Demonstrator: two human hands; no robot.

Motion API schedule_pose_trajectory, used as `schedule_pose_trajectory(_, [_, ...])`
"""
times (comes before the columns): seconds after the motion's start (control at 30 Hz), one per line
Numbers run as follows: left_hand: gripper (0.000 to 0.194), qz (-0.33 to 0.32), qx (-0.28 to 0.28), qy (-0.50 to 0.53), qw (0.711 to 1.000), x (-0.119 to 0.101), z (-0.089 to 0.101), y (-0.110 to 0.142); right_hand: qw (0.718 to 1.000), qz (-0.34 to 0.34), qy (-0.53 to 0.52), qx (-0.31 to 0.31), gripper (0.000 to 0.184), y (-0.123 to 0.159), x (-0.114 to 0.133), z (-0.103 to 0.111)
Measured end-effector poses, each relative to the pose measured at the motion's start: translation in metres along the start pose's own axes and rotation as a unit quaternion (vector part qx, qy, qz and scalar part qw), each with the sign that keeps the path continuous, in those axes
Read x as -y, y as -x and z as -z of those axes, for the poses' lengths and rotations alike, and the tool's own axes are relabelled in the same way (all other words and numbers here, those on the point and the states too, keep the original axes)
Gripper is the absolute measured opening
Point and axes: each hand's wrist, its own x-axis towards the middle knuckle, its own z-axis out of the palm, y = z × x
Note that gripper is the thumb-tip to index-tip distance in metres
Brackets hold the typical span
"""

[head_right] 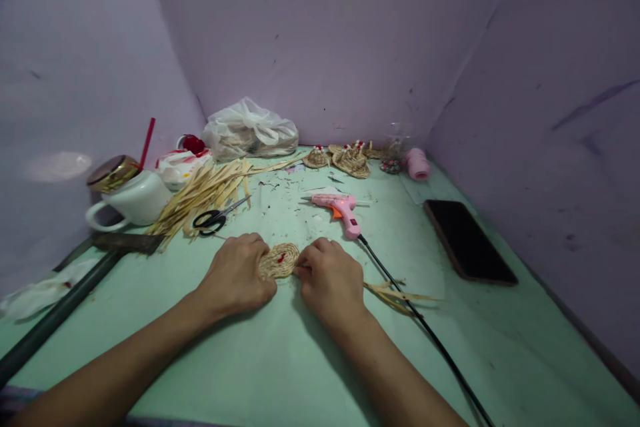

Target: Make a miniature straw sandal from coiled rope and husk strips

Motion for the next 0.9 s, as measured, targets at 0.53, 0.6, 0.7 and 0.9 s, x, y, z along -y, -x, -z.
schedule_pose_trajectory(0.53, [0.019, -0.02, -0.072, 0.022, 0.997, -0.002, -0.014, 0.003, 0.986, 0.166, -0.014, 0.028, 0.016, -0.007, 0.006, -0.006])
schedule_pose_trajectory(0.6, [0.019, -0.021, -0.085, 0.029, 0.996, -0.002, -0.016, 0.003, 0.988, 0.155, -0.018, 0.01, 0.015, -0.006, 0.008, -0.011])
schedule_pose_trajectory(0.7, [0.017, -0.023, -0.1, 0.037, 0.994, -0.002, -0.019, 0.003, 0.989, 0.143, -0.011, -0.021, 0.013, -0.004, 0.011, -0.017])
schedule_pose_trajectory(0.9, [0.016, -0.029, -0.109, 0.047, 0.992, -0.002, -0.022, 0.002, 0.991, 0.124, -0.001, -0.046, 0.013, -0.003, 0.013, -0.022])
